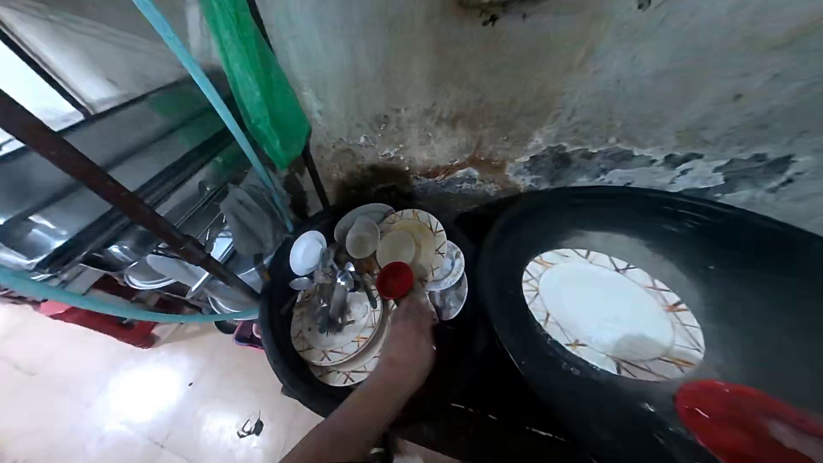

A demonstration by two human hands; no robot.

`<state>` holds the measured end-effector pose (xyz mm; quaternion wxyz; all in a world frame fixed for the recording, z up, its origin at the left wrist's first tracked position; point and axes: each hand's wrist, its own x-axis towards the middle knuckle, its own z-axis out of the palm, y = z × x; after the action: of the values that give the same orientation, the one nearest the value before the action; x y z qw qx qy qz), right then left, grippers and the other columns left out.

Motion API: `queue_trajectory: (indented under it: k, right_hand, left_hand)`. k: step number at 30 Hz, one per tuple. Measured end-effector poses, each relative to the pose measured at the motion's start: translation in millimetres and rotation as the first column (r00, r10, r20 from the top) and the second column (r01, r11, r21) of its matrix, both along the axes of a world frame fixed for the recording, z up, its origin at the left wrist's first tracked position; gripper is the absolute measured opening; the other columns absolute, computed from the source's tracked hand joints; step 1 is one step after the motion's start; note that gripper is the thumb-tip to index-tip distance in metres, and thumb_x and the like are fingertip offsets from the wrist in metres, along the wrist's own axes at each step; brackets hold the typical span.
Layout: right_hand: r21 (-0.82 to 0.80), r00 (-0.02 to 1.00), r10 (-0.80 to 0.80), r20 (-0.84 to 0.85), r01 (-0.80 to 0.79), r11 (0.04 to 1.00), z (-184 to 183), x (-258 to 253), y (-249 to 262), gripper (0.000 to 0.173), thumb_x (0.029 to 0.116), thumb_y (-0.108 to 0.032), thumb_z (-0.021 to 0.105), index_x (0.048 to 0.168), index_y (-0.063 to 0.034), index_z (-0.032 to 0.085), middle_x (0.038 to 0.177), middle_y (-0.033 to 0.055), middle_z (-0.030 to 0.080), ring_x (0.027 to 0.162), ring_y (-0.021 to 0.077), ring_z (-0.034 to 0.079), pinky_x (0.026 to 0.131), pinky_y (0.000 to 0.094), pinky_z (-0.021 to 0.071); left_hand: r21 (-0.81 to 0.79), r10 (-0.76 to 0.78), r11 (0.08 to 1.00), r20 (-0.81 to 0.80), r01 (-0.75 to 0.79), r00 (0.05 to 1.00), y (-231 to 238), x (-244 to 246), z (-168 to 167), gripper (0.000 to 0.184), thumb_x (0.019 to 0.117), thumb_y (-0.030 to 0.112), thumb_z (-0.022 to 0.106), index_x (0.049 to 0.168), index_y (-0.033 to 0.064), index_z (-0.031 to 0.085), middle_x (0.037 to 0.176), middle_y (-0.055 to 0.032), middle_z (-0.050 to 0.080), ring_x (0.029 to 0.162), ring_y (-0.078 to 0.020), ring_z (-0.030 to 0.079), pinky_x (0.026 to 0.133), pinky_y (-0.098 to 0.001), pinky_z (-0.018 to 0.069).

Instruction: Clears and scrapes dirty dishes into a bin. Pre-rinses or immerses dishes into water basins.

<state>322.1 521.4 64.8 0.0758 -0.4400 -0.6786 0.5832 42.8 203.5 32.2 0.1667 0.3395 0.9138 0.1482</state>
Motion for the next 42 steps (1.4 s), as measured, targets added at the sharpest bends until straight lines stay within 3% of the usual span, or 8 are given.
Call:
queue_trajectory:
  k: [6,9,14,18,22,31,37,42]
  right_hand:
    - [-0.058,0.967,0.253,0.012,-0.252,0.966,24,-92,-39,0.041,0.1025,-0.017,0.050,0.143,-0.0087,0.050,0.123,0.0073,0.065,0.106,0.0141,0.067,0.089,0.0381,0.0586]
    - [-0.110,0.949,0.311,-0.047,-0.315,0.943,15,-147,-82,0.042,0.0987,-0.022,0.057,0.140,-0.0121,0.055,0.119,0.0098,0.068,0.101,0.0202,0.071,0.079,0.0410,0.0615]
    - [-0.030,0.846,0.530,0.049,-0.529,0.848,27,-234,-161,0.034,0.1050,-0.013,0.054,0.139,-0.0083,0.058,0.137,0.0164,0.060,0.123,0.0266,0.061,0.102,0.0471,0.0503]
    - [0.267,0.720,0.675,0.158,-0.690,0.673,18,-279,-205,0.035,0.1060,-0.015,0.054,0.140,-0.0113,0.061,0.143,0.0195,0.056,0.133,0.0353,0.054,0.110,0.0567,0.0426]
    - [0.695,0.708,0.681,0.188,-0.586,0.417,12,-295,-227,0.033,0.1033,-0.017,0.058,0.135,-0.0132,0.066,0.132,0.0178,0.061,0.121,0.0356,0.061,0.099,0.0563,0.0517]
    - [0.892,0.849,0.514,0.123,-0.321,0.318,-6,-217,-99,0.048,0.1032,-0.034,0.045,0.136,-0.0045,0.063,0.135,0.0281,0.058,0.127,0.0514,0.053,0.103,0.0686,0.0431]
    - [0.884,0.935,0.279,0.221,-0.312,0.347,-30,-108,-43,0.036,0.1018,-0.015,0.053,0.128,0.0074,0.064,0.124,0.0415,0.058,0.117,0.0608,0.056,0.100,0.0692,0.0442]
    - [0.747,0.892,0.199,0.406,-0.449,0.490,-38,-74,-44,0.037,0.1048,-0.018,0.051,0.132,0.0044,0.064,0.133,0.0380,0.057,0.126,0.0557,0.054,0.106,0.0647,0.0427]
  left_hand:
    - [-0.155,0.322,0.945,0.281,-0.289,0.904,-75,-21,-10,0.066,0.1111,0.047,0.029,0.160,0.0030,0.031,0.167,-0.0178,0.029,0.156,-0.0338,0.024,0.126,-0.0564,0.0193]
    - [-0.173,0.279,0.955,0.242,-0.242,0.929,-80,-31,-19,0.059,0.1123,0.040,0.028,0.157,0.0033,0.038,0.165,-0.0192,0.032,0.156,-0.0366,0.023,0.125,-0.0586,0.0184]
    - [-0.018,0.188,0.982,0.182,-0.188,0.965,-50,-49,-38,0.053,0.1083,0.028,0.042,0.155,0.0028,0.041,0.162,-0.0196,0.037,0.152,-0.0376,0.031,0.121,-0.0587,0.0295]
    - [-0.102,0.198,0.979,0.238,-0.178,0.951,-48,-55,-30,0.066,0.1032,0.029,0.056,0.160,0.0044,0.032,0.168,-0.0193,0.025,0.156,-0.0362,0.020,0.123,-0.0591,0.0224]
    - [-0.092,0.151,0.986,0.167,-0.137,0.974,-76,-45,-15,0.042,0.1036,0.021,0.053,0.141,0.0021,0.058,0.150,-0.0189,0.052,0.142,-0.0381,0.046,0.114,-0.0549,0.0416]
    - [-0.403,0.022,0.912,0.235,0.077,0.972,-125,-31,2,0.049,0.1032,-0.001,0.045,0.152,-0.0054,0.039,0.154,-0.0261,0.043,0.144,-0.0451,0.041,0.112,-0.0560,0.0428]
    - [-0.209,-0.035,0.976,0.145,0.065,0.989,-104,-18,8,0.045,0.1029,0.007,0.049,0.148,0.0021,0.051,0.138,-0.0229,0.058,0.132,-0.0413,0.054,0.105,-0.0522,0.0492]
    - [-0.125,-0.022,0.991,0.123,0.037,0.992,-60,2,28,0.042,0.1054,0.014,0.047,0.146,0.0055,0.055,0.132,-0.0226,0.062,0.128,-0.0401,0.058,0.101,-0.0512,0.0519]
